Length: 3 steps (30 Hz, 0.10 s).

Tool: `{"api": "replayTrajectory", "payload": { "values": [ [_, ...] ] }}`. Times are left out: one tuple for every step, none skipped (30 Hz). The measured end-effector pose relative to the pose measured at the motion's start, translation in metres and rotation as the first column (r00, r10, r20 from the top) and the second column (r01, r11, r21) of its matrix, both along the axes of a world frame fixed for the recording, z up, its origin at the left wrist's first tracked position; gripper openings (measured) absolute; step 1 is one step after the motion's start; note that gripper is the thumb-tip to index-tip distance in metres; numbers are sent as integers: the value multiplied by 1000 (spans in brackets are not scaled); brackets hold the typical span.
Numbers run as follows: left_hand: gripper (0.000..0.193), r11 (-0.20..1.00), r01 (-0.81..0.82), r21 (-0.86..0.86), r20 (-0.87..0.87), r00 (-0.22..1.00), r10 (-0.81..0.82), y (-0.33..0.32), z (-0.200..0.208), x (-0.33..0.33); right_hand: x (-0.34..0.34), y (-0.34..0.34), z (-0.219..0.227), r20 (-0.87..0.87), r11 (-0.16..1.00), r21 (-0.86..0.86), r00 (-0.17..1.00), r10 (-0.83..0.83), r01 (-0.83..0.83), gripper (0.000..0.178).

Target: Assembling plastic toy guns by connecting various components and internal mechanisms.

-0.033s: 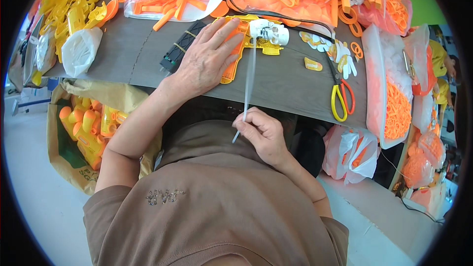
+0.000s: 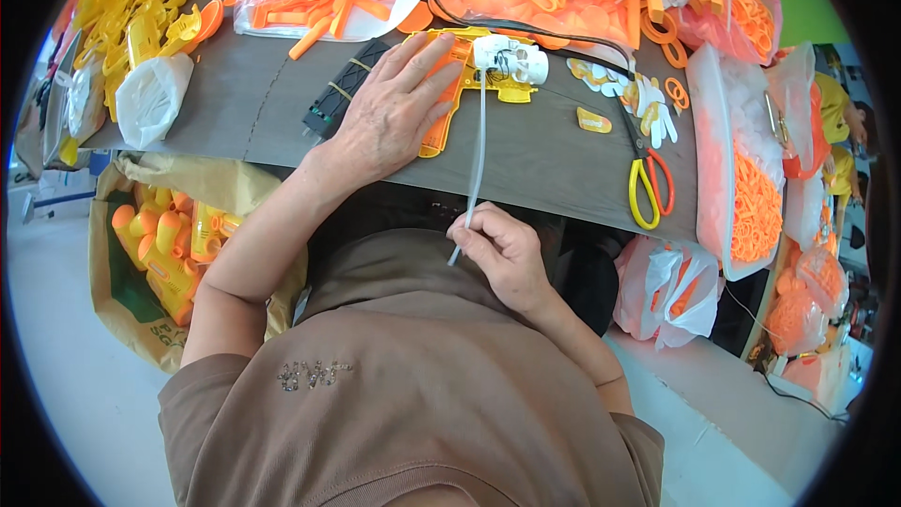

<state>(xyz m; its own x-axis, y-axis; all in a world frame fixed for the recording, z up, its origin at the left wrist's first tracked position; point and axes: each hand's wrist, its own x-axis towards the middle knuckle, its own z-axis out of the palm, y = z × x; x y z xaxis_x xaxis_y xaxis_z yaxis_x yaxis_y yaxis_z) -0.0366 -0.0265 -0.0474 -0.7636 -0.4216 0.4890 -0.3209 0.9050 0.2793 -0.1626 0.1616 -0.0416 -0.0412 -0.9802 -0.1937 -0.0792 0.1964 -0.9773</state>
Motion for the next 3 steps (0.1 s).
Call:
{"api": "replayTrajectory", "payload": {
  "values": [
    [41,1000,10,-1,-7,1000,-10,1,1,0,-3,4,-1,-55,1000,8,998,-23,24,11],
    [43,1000,-7,8,-14,1000,7,2,2,-1,-6,5,-12,-100,999,41,995,21,-17,14],
    [44,1000,-25,17,-21,999,25,2,4,-1,-9,7,-11,-238,991,103,965,109,-86,19]
  ]
}}
